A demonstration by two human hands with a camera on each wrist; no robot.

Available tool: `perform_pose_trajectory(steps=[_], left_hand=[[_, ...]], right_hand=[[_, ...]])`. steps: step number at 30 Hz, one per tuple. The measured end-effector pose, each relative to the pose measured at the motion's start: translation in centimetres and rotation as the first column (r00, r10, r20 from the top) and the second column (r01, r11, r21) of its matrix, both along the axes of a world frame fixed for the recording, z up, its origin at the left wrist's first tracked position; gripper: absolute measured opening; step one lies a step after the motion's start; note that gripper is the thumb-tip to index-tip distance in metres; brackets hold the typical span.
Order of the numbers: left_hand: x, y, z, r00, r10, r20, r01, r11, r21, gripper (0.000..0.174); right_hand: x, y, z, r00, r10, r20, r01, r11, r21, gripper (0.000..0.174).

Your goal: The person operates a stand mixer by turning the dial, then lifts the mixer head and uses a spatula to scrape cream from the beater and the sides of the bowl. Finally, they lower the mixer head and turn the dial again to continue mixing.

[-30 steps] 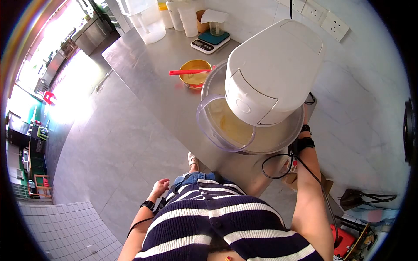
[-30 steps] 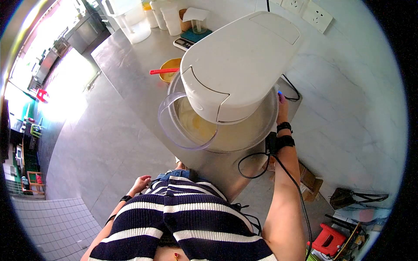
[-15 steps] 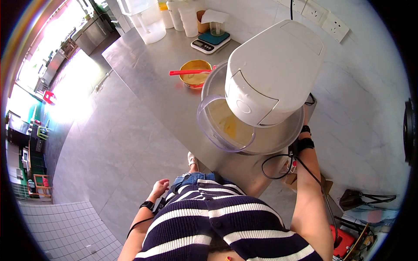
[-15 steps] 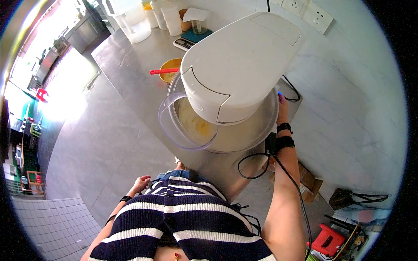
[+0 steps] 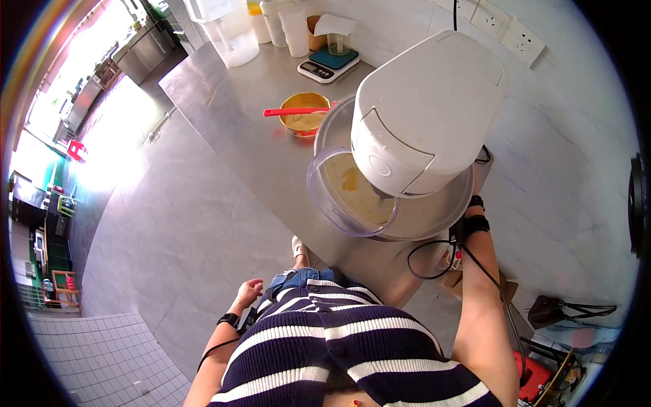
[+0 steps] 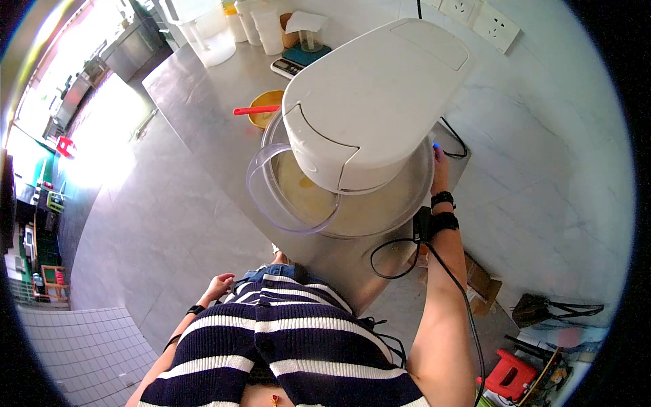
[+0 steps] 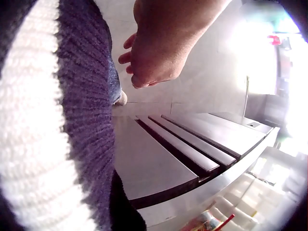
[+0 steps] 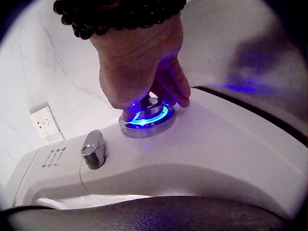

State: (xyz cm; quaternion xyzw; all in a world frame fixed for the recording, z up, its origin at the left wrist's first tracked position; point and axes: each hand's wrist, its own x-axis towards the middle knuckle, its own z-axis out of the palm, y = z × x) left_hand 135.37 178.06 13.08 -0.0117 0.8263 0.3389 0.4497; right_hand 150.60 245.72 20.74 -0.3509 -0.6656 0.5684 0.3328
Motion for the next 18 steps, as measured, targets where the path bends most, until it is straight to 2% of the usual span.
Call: perform_pose_trajectory(steps=[4,7,10,18], left_hand=[[0.1,0.0,0.1,1.0,-0.008,-0.005,0.008,1.0,-0.011,0.032],[0.0,0.0,-0.2,1.0,-0.001,0.006,0.001,1.0,-0.019,0.032],[0.0,-0.1,-0.2,1.0,-0.01,0.0,0.01,1.0,-0.012,0.032],[0.0,-0.1,0.0,1.0,-0.025,-0.015,0.025,0.999,-0.021,0.032]], right_hand=[[0.1,-0.5,1.1,0.995,0.024,0.093,-0.03,0.997,0.067,0.039],[0.1,-0.5,0.9,0.998,0.053,0.018,-0.053,0.998,0.018,0.038],[0.1,-0.7,1.0,0.999,0.031,0.022,-0.032,0.998,0.054,0.037],[0.0,0.2,-0.4,0.999,0.035,-0.022,-0.035,0.999,0.02,0.038]])
